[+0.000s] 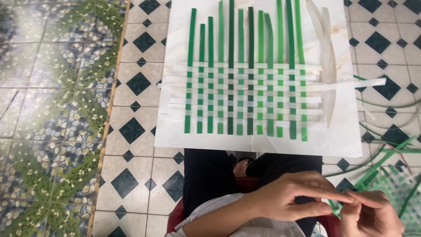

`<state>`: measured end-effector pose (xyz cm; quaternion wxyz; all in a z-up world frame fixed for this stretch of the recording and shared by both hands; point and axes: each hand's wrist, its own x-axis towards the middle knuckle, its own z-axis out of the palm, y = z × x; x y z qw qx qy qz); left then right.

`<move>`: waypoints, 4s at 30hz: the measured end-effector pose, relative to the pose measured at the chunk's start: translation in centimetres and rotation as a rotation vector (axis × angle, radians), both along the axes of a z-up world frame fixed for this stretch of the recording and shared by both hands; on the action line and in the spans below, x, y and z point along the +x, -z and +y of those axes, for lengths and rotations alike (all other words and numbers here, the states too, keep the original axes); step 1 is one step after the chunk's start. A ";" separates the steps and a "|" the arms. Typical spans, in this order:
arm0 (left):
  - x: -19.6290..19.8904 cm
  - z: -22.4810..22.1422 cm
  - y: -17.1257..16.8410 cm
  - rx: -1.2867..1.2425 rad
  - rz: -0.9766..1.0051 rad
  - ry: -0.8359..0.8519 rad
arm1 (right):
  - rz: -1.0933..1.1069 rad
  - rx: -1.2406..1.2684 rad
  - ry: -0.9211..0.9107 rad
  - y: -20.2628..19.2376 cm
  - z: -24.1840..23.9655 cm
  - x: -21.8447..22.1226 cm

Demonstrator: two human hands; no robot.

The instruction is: Weaving green and white plastic strips together to create a patterned mat.

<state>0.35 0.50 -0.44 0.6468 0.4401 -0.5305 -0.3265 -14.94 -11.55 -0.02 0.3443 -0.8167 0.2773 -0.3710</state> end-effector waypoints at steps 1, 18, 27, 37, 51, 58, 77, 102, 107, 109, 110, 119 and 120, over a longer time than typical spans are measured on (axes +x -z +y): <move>0.2 0.1 -0.4 -0.008 0.031 0.007 | -0.046 -0.018 -0.027 -0.4 0.1 0.3; 0.1 -0.1 0.2 0.016 0.000 0.058 | -0.016 -0.152 -0.059 -1.7 0.3 0.6; 0.3 0.1 -0.2 -0.025 -0.081 -0.001 | -0.075 -0.037 0.077 1.8 -1.2 -1.8; -0.8 -1.1 2.8 -0.294 0.936 0.135 | -0.202 0.153 -0.048 -4.5 4.4 4.5; -1.2 -1.2 2.3 -0.439 0.987 0.291 | 0.084 0.286 -0.277 -5.3 6.7 4.4; -2.0 -1.3 2.5 -0.499 1.065 0.370 | -0.047 0.363 -0.331 -4.3 7.0 4.2; -2.5 -1.2 2.5 -0.522 1.050 0.368 | 0.038 0.436 -0.166 -5.0 9.3 4.0; 2.8 -0.5 2.7 -0.097 0.756 -0.243 | -0.322 0.434 -0.142 0.8 2.5 5.9; 5.7 0.1 4.1 -0.073 0.707 -0.388 | -0.294 0.481 -0.012 2.6 -0.6 5.8; 7.2 0.6 4.1 -0.012 0.576 -0.532 | -0.208 0.522 0.115 3.8 -1.8 5.5; 7.9 0.9 4.1 -0.018 0.571 -0.534 | -0.213 0.520 0.109 4.0 -2.3 5.7; 10.3 3.1 3.2 0.082 0.257 -0.679 | -0.043 0.530 0.231 6.5 -4.7 4.9; 10.4 3.2 3.5 0.094 0.269 -0.677 | -0.049 0.525 0.238 6.6 -4.8 4.9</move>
